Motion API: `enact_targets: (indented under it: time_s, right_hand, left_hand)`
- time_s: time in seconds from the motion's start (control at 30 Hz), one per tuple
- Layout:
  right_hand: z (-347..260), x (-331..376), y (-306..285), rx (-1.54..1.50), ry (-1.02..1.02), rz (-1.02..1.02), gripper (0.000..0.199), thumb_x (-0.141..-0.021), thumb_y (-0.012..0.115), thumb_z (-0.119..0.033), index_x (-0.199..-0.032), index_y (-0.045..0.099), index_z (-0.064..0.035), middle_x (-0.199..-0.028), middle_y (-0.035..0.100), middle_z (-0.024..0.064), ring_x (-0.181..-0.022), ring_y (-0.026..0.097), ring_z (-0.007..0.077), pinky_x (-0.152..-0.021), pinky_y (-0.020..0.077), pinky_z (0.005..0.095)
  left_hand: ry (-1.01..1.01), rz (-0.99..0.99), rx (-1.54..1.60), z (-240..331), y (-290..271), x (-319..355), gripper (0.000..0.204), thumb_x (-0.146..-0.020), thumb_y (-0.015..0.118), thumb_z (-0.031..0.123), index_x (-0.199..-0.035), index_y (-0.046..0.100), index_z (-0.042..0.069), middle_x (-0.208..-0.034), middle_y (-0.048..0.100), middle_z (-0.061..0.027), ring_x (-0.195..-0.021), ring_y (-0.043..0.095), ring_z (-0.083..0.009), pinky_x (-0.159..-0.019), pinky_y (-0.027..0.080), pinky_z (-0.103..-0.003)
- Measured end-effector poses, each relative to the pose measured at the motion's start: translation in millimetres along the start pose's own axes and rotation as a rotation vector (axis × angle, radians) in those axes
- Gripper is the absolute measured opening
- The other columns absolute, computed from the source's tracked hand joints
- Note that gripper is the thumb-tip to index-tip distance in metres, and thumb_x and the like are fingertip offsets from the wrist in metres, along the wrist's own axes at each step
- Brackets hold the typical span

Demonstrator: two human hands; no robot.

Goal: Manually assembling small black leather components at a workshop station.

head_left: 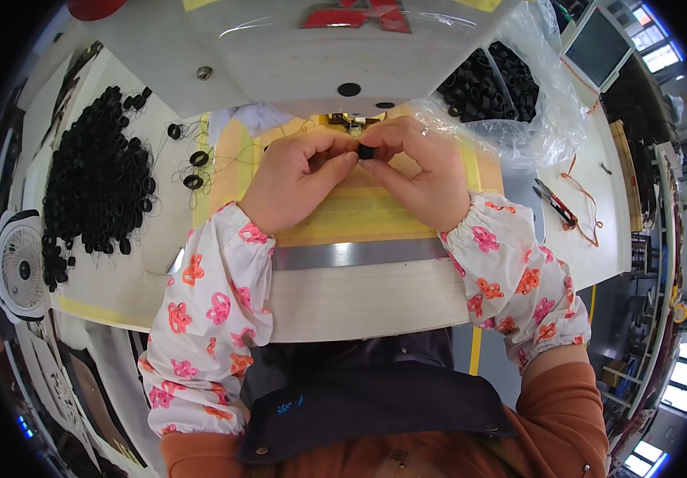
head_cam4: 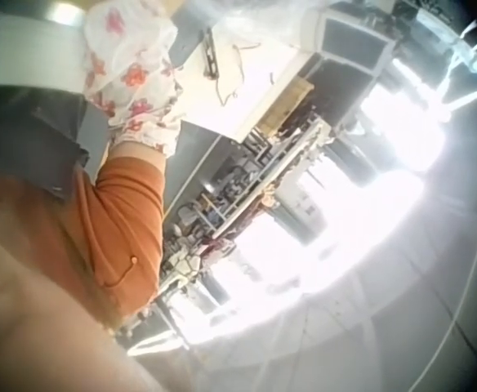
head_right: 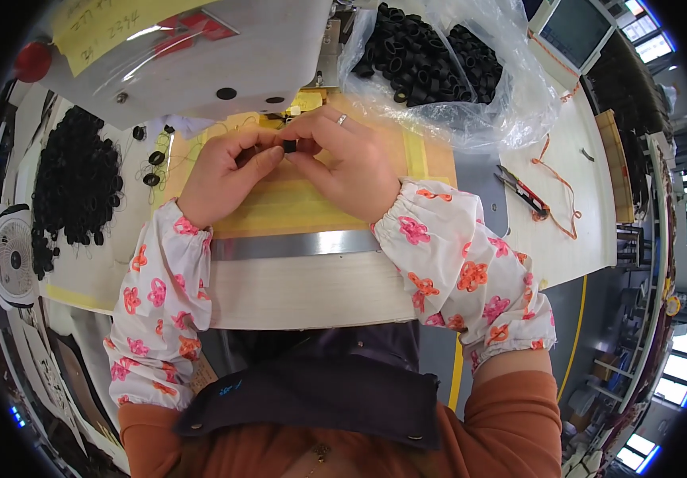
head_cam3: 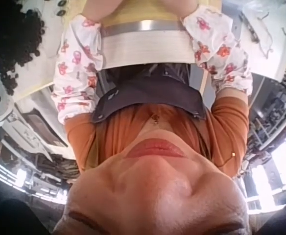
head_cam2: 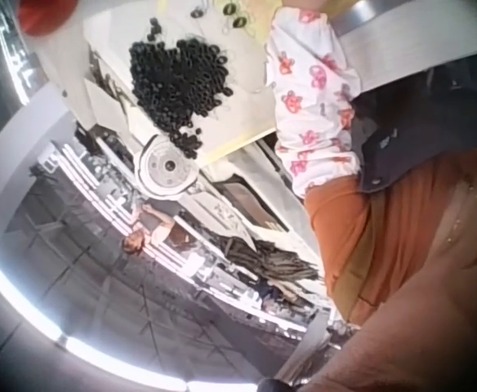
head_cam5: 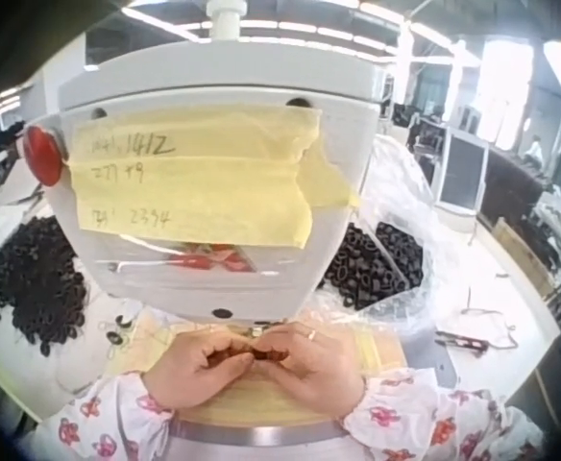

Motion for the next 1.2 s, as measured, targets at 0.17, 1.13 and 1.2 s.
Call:
enact_targets:
  time_s: [0.17,1.13,1.2]
  right_hand:
    - [1.0,3.0,2.0,-0.027,0.02,0.007,0.02,-0.067,0.061,0.005,-0.087,0.059,-0.0003,-0.085,0.057,0.0094,-0.069,0.059,0.0183,-0.063,0.0496,0.0261]
    - [53.2,17.9,17.0,-0.734,0.763,-0.002,0.019,-0.079,0.056,0.001,-0.095,0.048,0.006,-0.083,0.057,0.0108,-0.072,0.061,0.0165,-0.063,0.0517,0.0253]
    - [49.4,14.7,15.6,-0.694,0.746,-0.061,0.019,-0.079,0.056,0.0,-0.095,0.048,0.0062,-0.082,0.057,0.011,-0.07,0.061,0.0163,-0.062,0.0516,0.0251]
  left_hand:
    - [-0.075,0.007,-0.081,4.5,-1.6,-1.3,0.017,-0.078,0.06,0.015,-0.087,0.061,0.001,-0.071,0.061,-0.0044,-0.061,0.054,-0.0076,-0.057,0.043,-0.021]
    - [-0.099,-0.042,0.065,-6.7,2.4,-1.7,0.016,-0.077,0.061,0.006,-0.091,0.056,0.001,-0.078,0.054,0.0032,-0.069,0.048,-0.0023,-0.061,0.039,-0.016]
    - [-0.046,-0.024,0.107,-4.3,4.3,-4.6,0.02,-0.076,0.062,0.003,-0.094,0.053,0.002,-0.079,0.052,0.0035,-0.069,0.047,-0.0026,-0.061,0.039,-0.016]
Point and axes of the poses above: each hand's wrist, its own x-axis away from the middle knuckle, its own y-axis out of the palm, z = x × y, the point moved 8 cm from there along -x, towards the middle knuckle
